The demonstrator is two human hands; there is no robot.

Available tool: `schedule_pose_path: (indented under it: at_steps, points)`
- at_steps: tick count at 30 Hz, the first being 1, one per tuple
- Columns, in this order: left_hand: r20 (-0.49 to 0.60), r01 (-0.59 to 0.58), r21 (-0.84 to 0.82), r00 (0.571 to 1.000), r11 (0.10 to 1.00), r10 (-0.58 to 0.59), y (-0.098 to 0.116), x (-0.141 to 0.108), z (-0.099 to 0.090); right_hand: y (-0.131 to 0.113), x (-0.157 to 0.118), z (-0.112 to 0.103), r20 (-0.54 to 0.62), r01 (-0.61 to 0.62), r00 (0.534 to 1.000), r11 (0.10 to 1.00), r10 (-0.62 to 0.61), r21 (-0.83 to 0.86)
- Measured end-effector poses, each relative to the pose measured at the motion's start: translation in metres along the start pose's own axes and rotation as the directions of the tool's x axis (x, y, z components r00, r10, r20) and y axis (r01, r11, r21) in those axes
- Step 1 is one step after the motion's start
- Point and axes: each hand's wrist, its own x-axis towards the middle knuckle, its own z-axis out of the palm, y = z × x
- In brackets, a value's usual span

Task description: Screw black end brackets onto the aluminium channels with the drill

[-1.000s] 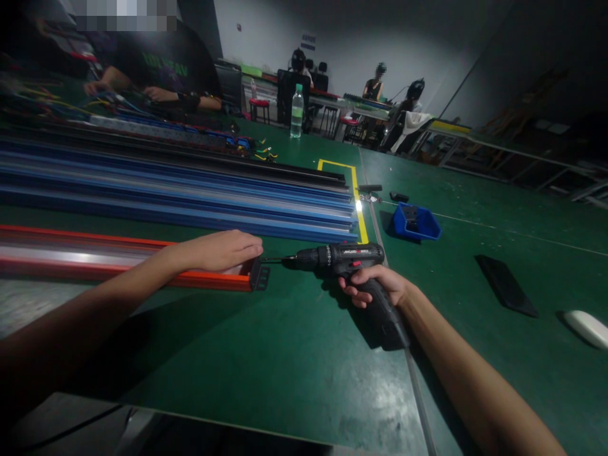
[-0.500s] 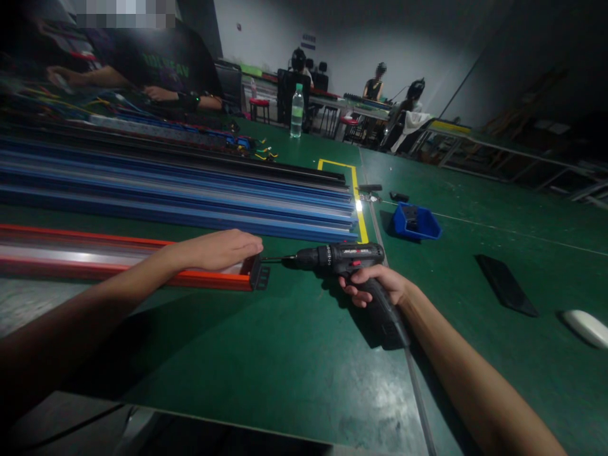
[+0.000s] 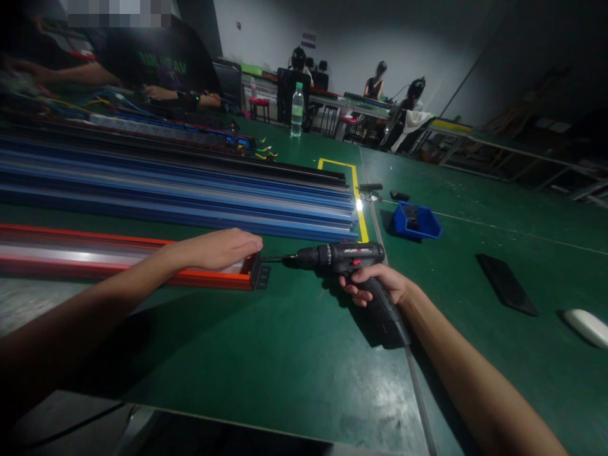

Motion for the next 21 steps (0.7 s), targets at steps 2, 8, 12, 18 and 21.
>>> schedule_pose_path:
  at_steps: [2,8,12,18,21]
  points:
    - [-0.004,0.005,0.008,1.0,1.0,-0.005,0.0007,0.0003,-0.0004,0.0004,-0.0001,-0.0003,-0.003,-0.002,1.0,1.0,0.002,-0.005]
    - [-0.021,-0.003,0.019,1.0,1.0,0.004,0.0044,-0.0001,-0.0021,0.0028,0.0006,-0.0025,-0.008,0.019,1.0,0.999,-0.02,-0.026]
    - [-0.008,0.006,0.008,1.0,1.0,-0.006,0.0026,-0.0005,-0.0012,0.0021,-0.0003,-0.0026,-0.027,0.011,1.0,1.0,-0.011,-0.025]
    - [0.005,0.005,0.023,1.0,1.0,-0.005,0.0002,-0.0001,0.0005,0.0014,-0.0009,-0.0009,-0.035,0.015,0.999,0.999,-0.016,-0.028]
    - [-0.008,0.011,0.034,1.0,0.999,-0.011,0.0007,0.0001,0.0007,0.0016,-0.0006,0.0005,-0.033,0.021,0.999,0.999,-0.021,-0.027]
